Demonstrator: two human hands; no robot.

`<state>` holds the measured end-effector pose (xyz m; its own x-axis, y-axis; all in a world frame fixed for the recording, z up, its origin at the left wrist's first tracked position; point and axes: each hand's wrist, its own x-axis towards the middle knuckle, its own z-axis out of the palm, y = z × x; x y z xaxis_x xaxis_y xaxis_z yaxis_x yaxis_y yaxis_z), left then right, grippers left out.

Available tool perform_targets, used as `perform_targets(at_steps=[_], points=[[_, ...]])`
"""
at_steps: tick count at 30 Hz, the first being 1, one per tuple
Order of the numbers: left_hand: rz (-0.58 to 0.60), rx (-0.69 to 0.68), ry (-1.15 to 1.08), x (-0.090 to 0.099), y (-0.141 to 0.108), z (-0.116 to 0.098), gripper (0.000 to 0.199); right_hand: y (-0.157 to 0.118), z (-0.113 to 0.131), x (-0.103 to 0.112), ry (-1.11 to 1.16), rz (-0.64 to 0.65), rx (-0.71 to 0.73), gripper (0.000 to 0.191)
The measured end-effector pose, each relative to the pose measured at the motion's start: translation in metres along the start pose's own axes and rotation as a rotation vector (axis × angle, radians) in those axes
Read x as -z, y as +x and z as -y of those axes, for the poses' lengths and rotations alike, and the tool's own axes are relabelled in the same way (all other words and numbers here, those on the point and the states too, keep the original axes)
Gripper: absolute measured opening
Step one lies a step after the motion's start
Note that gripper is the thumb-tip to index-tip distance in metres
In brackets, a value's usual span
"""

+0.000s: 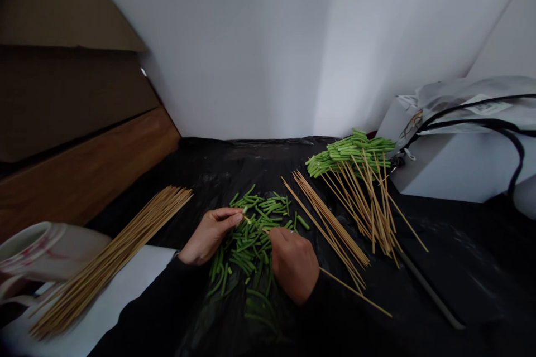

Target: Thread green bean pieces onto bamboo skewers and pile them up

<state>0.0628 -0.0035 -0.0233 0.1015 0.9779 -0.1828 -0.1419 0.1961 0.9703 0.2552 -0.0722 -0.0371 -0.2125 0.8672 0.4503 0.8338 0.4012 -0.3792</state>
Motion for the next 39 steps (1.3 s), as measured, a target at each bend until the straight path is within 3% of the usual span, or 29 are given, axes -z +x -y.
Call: perform_targets(at_steps=[8, 17, 22, 29, 39], points=[[0.039, 0.018, -0.017, 0.0018, -0.0001, -0.001, 0.029, 0.0032, -0.0003, 0.0003, 0.205, 0.144, -0.075, 0.026], [0.06, 0.046, -0.053, -0.0006, -0.0023, -0.0026, 0.029, 0.0025, -0.0002, -0.0004, 0.132, 0.057, -0.034, 0.026], [0.085, 0.059, -0.094, -0.0018, -0.0034, -0.0046, 0.029, 0.0041, 0.0011, 0.0014, 0.246, 0.115, -0.074, 0.026], [0.124, 0.117, -0.177, -0.0001, -0.0022, -0.0027, 0.027, 0.0023, 0.0013, 0.0004, 0.157, 0.062, -0.03, 0.026], [0.164, 0.131, -0.19, 0.0001, -0.0013, 0.0015, 0.026, 0.0019, 0.0016, 0.0006, 0.238, 0.129, -0.079, 0.026]])
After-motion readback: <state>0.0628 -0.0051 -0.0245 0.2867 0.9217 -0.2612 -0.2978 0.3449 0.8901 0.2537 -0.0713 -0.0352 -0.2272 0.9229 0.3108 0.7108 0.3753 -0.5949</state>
